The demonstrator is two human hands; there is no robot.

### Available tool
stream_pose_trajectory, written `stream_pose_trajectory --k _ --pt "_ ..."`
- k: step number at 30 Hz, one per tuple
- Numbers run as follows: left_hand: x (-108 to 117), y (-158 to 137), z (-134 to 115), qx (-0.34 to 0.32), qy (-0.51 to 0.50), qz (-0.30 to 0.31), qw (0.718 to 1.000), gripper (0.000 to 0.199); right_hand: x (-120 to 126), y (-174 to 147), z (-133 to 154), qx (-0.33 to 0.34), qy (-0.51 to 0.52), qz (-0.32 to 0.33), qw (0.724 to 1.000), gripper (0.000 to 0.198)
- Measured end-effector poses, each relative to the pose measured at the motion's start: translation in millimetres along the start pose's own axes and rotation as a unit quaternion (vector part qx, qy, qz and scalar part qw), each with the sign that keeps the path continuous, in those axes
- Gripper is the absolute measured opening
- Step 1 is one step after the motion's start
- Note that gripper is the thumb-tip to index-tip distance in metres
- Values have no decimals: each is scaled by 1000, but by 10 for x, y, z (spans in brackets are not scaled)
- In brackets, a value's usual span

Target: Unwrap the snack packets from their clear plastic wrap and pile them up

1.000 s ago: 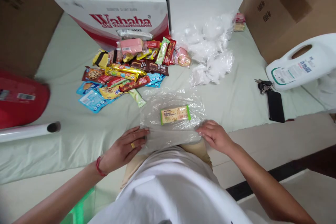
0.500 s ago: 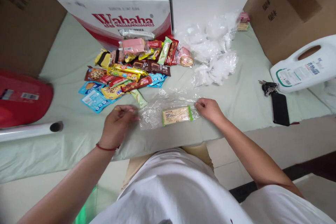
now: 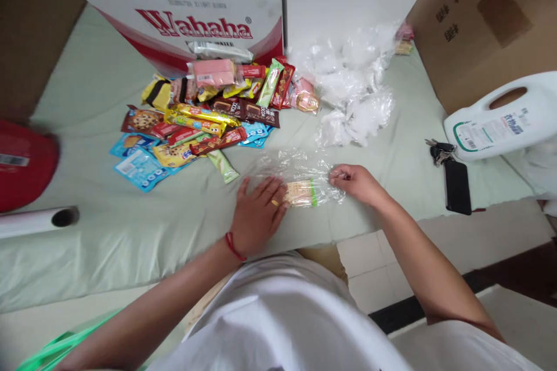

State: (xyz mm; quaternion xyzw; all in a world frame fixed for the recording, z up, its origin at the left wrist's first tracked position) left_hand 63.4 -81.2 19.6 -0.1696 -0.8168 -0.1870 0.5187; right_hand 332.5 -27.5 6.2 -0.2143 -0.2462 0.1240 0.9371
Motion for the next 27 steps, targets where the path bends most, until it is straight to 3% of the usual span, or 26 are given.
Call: stream_pose_trajectory --k 2,4,8,10,12,15,17,22,27 --pt "11 -13 154 26 14 -18 999 36 142 -47 -26 -12 -32 -11 999 40" --pt "56 -79 267 47 30 -37 998 33 246 -95 52 -13 -128 -41 991 34" --pt "96 -158 387 99 51 -60 992 26 176 -88 630 95 -320 -149 931 28" --pt "88 -157 424 127 42 -69 989 24 -61 31 961 169 -351 -124 912 32" --pt "79 -156 463 156 22 -80 984 27 -363 230 1192 221 -386 -57 894 35" --pt "80 -183 519 196 -11 -99 976 44 -738 586 1306 229 -430 28 873 50" --pt "86 -216 549 224 -18 -105 969 47 -879 774 1294 208 -433 65 875 52" --pt "98 -260 597 263 -9 -84 961 21 -891 856 1331 205 -358 107 905 17" --pt "162 -301 709 255 -165 -126 944 20 -712 658 1398 249 -264 66 930 14"
Point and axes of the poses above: each hand's wrist, its own y-axis towards the middle knuckle, its own x-axis out of the back of the hand, z = x × y, the point moved 4 cm from there along y, towards the middle knuckle, and after that the axes turned 2 degrees about y, right-handed, at the moved point
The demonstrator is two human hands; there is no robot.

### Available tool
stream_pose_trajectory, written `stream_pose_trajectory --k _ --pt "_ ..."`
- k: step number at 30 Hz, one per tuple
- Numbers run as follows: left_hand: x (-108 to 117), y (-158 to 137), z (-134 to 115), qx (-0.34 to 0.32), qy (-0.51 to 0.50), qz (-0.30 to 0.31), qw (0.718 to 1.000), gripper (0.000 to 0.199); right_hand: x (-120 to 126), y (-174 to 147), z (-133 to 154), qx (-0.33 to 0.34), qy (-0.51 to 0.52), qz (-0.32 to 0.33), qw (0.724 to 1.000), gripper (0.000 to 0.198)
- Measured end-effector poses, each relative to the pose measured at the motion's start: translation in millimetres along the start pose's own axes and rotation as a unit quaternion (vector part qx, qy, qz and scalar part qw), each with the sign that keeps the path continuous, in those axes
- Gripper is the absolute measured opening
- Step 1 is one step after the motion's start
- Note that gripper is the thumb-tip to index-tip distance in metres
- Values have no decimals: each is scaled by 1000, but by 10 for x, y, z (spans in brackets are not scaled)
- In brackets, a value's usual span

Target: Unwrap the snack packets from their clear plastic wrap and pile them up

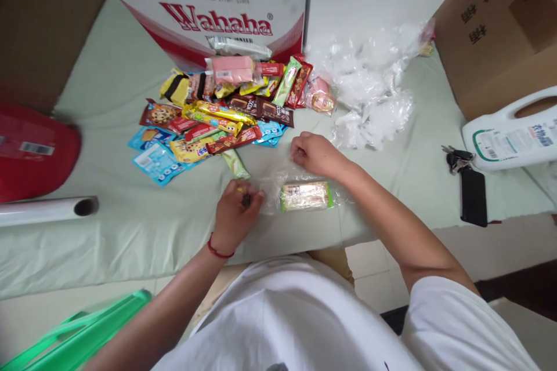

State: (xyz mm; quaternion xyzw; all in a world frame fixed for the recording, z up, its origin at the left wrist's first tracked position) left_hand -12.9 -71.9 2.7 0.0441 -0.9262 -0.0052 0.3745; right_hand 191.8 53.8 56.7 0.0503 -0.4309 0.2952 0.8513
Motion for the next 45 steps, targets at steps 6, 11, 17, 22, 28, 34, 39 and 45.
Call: stream_pose_trajectory --k 6,11,17,22,28,34,39,45 --pt "87 -10 128 67 -249 6 966 13 -54 -195 -19 -14 96 -51 994 14" --pt "10 101 0 42 -305 77 948 16 -130 -210 0 -24 128 -93 987 23" --pt "-191 228 26 210 -438 61 872 30 -162 -178 -31 -27 141 -118 983 28" --pt "-191 130 19 231 -328 80 913 41 -251 -163 -75 -41 56 -145 987 24" --pt "-52 0 -130 147 -159 97 971 59 -388 -203 9 -69 -66 -151 984 22" --pt "-34 -5 -26 132 -130 111 976 28 -484 -218 81 -108 -126 -132 977 25" --pt "34 52 182 192 -189 85 959 21 -543 -220 41 -112 -134 -124 977 28" --pt "125 39 174 162 -153 65 973 27 -552 -234 -15 -106 -110 -146 977 27"
Point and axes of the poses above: each hand's wrist, its own y-axis towards the middle knuckle, its own x-axis out of the back of the hand, z = x × y, the point moved 4 cm from there along y, towards the middle knuckle, and after that the axes turned 2 degrees about y, right-handed, at the moved point
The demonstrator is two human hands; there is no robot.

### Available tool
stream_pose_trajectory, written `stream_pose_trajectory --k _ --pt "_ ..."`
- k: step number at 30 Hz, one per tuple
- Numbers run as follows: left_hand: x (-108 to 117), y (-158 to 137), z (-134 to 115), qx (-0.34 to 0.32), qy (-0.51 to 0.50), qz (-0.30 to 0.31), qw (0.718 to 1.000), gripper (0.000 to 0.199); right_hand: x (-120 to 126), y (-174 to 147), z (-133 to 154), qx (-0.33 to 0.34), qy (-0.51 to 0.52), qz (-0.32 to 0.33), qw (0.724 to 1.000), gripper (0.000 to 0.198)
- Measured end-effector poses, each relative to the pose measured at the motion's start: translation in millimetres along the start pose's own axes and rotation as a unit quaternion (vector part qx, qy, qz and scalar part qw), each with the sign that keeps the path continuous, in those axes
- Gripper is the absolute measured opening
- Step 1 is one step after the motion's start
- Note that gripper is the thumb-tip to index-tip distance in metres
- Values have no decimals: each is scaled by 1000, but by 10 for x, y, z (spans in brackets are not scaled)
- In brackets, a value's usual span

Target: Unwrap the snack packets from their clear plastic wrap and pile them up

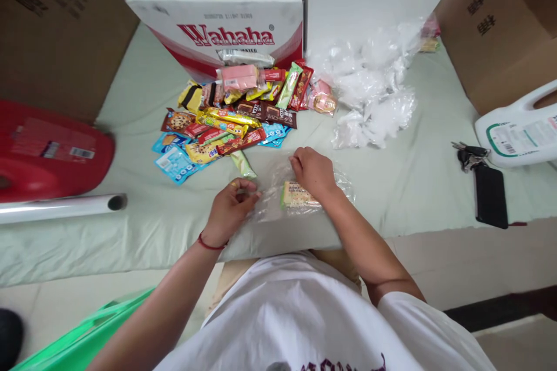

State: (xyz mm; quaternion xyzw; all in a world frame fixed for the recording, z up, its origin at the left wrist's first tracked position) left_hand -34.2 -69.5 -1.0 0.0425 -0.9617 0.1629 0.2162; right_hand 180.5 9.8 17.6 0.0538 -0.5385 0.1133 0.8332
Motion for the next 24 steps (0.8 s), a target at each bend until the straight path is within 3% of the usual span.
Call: stream_pose_trajectory --k 3,8,12,14,16,18,19,21,22,24 --pt "-87 -44 -112 -42 30 55 997 51 -10 2 -10 2 11 -8 1000 27" --pt "-92 10 -130 -42 46 45 997 22 -18 1 -12 11 26 -3 1000 26" --pt "129 81 88 54 -31 -38 997 30 2 -3 -1 7 33 2 999 25" --pt "284 -8 157 78 -27 -108 991 25 13 -2 14 2 31 12 999 24" --pt "435 -229 116 38 29 -210 977 18 17 3 32 0 26 27 999 25" --pt "482 -530 -36 -69 110 -283 950 10 13 13 48 3 22 42 999 26" --pt "413 -653 -135 -145 136 -248 948 6 9 19 53 6 24 48 999 26" --pt "104 -825 -337 -328 159 -57 929 7 17 34 56 22 42 53 997 26" --pt "-55 -854 -400 -376 175 15 910 12 37 40 51 32 60 48 997 26" --pt "-297 -733 -453 -378 221 58 897 24 127 37 25 57 103 18 993 28"
Point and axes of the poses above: each hand's wrist, its own y-axis towards the middle knuckle, its own x-axis out of the back of the hand, z = x × y, the point moved 4 cm from there along y, towards the middle knuckle, and after that the axes turned 2 degrees about y, right-handed, at the moved point
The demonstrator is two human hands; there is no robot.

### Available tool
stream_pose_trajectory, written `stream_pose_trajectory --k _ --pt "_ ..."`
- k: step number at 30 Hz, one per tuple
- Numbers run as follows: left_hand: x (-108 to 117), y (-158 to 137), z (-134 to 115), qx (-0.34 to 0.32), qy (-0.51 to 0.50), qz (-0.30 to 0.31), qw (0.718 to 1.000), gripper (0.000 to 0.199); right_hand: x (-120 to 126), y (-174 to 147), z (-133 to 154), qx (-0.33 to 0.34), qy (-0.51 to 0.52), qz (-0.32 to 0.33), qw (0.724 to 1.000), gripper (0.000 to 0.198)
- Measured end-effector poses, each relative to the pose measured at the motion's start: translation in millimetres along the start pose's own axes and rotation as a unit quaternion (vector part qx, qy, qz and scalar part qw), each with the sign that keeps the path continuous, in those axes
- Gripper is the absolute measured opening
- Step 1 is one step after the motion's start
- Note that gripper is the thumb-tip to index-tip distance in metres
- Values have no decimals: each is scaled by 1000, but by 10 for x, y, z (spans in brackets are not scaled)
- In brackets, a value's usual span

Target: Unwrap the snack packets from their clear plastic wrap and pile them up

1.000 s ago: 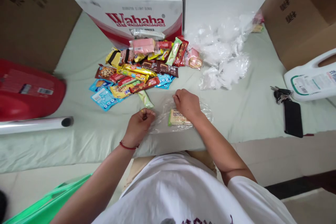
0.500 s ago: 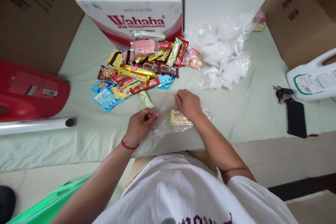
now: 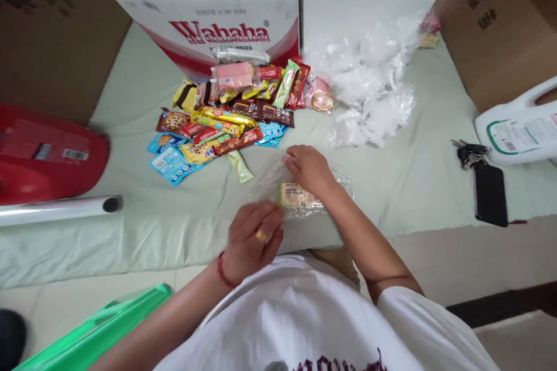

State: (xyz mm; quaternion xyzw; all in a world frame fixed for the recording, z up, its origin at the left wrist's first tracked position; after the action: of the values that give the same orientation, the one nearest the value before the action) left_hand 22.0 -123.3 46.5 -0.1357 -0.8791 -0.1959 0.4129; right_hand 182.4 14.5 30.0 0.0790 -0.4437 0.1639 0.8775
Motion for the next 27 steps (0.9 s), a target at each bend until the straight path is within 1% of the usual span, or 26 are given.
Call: stream_pose_trajectory --k 2,4,6,8,10,12,14,16,20,23,25,27 --pt "-138 209 145 62 25 6 998 31 153 -48 -11 34 32 -38 998 31" --pt "-212 352 324 107 27 19 994 36 309 -143 -21 74 47 -46 995 33" --pt "-209 406 473 126 23 31 991 39 410 -275 -41 115 50 -8 992 36" --pt "-157 400 576 131 17 42 990 41 442 -418 -100 135 39 45 989 39" --pt "-88 379 643 130 14 51 990 41 432 -537 -211 122 14 76 990 40" --pt "-24 372 692 125 15 59 990 33 408 -615 -340 93 -3 84 992 36" --pt "24 379 732 120 10 76 990 22 389 -655 -443 74 8 87 993 29" --pt "60 391 764 118 -5 101 988 22 391 -661 -500 67 32 82 994 23" --pt "116 395 775 109 -13 146 983 25 443 -623 -523 58 59 50 995 20" --pt "127 370 758 99 -5 169 981 28 470 -592 -504 49 70 42 995 20" --pt "121 345 764 96 -6 175 980 24 478 -573 -476 48 72 42 995 23" --pt "112 324 796 101 -18 166 981 17 463 -551 -427 56 67 50 995 26"
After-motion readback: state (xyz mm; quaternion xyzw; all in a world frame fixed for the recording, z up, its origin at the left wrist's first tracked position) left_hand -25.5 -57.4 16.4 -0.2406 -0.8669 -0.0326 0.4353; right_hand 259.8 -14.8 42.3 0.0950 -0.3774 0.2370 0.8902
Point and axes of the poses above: each hand's wrist, its own y-axis towards the middle knuckle, its own x-axis out of the back of the hand, z = x × y, the point moved 4 cm from there along y, towards the middle knuckle, and after that the axes turned 2 degrees about y, right-handed, at the moved point
